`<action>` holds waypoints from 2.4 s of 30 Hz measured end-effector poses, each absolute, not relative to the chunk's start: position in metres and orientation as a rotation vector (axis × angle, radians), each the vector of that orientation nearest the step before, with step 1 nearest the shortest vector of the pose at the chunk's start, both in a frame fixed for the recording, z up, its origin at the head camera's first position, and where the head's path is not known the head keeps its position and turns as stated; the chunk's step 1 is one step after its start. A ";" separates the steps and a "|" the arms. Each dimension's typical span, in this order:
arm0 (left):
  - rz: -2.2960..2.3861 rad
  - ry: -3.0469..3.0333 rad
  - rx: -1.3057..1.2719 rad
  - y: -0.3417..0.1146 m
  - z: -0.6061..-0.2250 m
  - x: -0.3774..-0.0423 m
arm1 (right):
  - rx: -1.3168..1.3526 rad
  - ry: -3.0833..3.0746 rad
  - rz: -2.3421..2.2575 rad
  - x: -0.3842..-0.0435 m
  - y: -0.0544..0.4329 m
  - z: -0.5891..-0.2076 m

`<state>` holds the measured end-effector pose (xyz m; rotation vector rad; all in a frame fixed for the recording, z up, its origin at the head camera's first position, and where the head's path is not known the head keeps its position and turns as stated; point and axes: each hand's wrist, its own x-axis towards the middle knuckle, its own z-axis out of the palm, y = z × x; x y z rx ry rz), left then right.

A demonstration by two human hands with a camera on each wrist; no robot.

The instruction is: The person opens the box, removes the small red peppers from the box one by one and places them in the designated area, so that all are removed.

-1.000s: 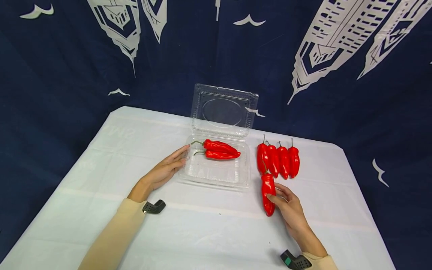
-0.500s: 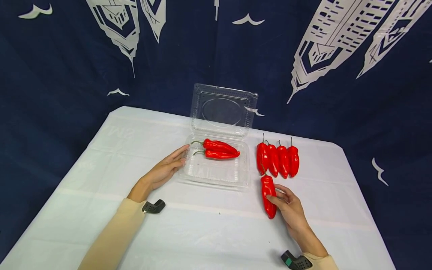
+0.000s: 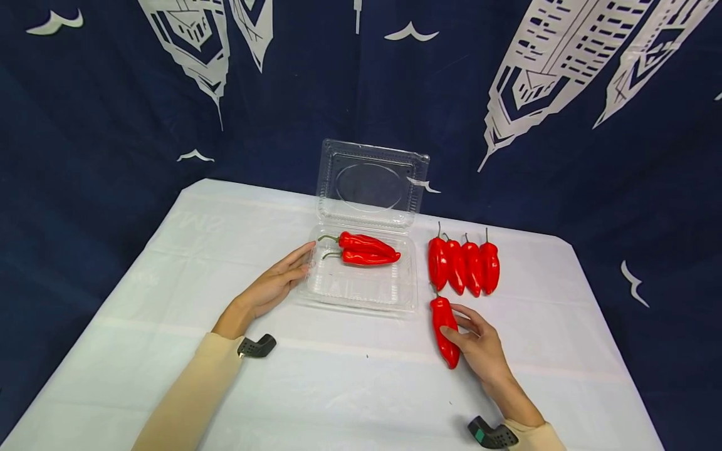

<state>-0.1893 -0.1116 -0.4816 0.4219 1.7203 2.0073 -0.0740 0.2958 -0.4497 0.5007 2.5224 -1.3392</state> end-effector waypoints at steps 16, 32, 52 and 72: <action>1.995 1.719 0.414 -0.111 -0.479 -0.187 | 0.283 2.804 -1.134 -0.071 0.296 -0.451; 2.000 1.723 0.423 -0.112 -0.479 -0.187 | 0.149 2.935 -1.003 -0.068 0.292 -0.452; 2.004 1.721 0.434 -0.111 -0.481 -0.188 | 0.193 2.945 -0.951 -0.069 0.295 -0.453; 2.004 1.718 0.429 -0.111 -0.480 -0.188 | 0.162 2.947 -0.945 -0.073 0.295 -0.450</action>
